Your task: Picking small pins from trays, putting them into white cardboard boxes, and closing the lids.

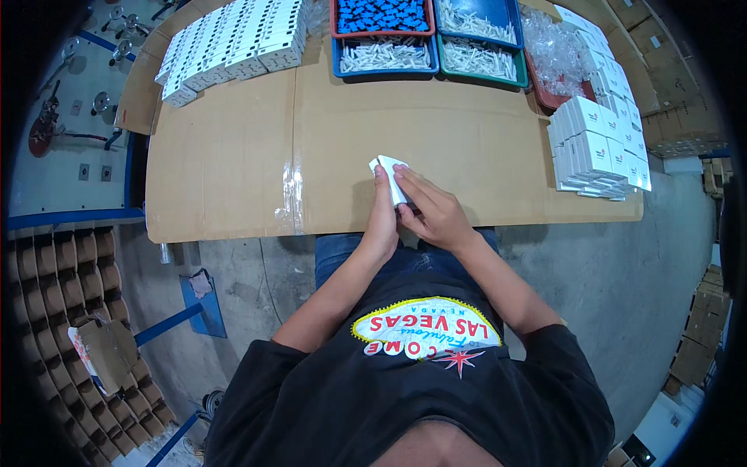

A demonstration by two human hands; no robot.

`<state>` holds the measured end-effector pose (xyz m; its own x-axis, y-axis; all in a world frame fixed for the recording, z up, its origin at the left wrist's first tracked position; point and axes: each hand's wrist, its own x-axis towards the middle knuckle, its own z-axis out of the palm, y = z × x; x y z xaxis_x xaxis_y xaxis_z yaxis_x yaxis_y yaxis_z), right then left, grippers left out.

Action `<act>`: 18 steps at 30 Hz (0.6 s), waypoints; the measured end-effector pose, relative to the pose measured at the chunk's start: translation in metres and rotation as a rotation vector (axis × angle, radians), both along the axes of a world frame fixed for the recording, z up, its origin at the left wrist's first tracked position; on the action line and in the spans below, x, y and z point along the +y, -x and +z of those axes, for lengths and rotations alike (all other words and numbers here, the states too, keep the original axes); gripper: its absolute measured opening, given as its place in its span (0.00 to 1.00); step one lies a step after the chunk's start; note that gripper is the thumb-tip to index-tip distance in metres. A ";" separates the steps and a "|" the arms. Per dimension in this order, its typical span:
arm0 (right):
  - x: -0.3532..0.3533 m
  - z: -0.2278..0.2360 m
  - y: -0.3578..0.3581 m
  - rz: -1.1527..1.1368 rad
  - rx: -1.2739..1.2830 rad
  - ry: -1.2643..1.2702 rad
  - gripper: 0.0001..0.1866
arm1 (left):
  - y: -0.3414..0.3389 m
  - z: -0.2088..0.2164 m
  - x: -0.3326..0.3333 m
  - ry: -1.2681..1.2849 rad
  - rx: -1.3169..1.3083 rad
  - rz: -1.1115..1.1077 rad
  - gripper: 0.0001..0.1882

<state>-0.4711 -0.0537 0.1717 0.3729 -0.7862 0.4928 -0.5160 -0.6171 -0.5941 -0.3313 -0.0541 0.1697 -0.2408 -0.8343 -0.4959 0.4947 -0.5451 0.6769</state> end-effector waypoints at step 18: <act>0.010 -0.012 0.005 -0.182 -0.075 -0.251 0.21 | 0.002 -0.007 0.011 -0.022 0.097 0.063 0.33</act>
<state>-0.4763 -0.0442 0.1592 0.1849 -0.9372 0.2959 -0.5536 -0.3480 -0.7565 -0.3331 -0.0431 0.1629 -0.2356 -0.8387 -0.4910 0.5914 -0.5247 0.6124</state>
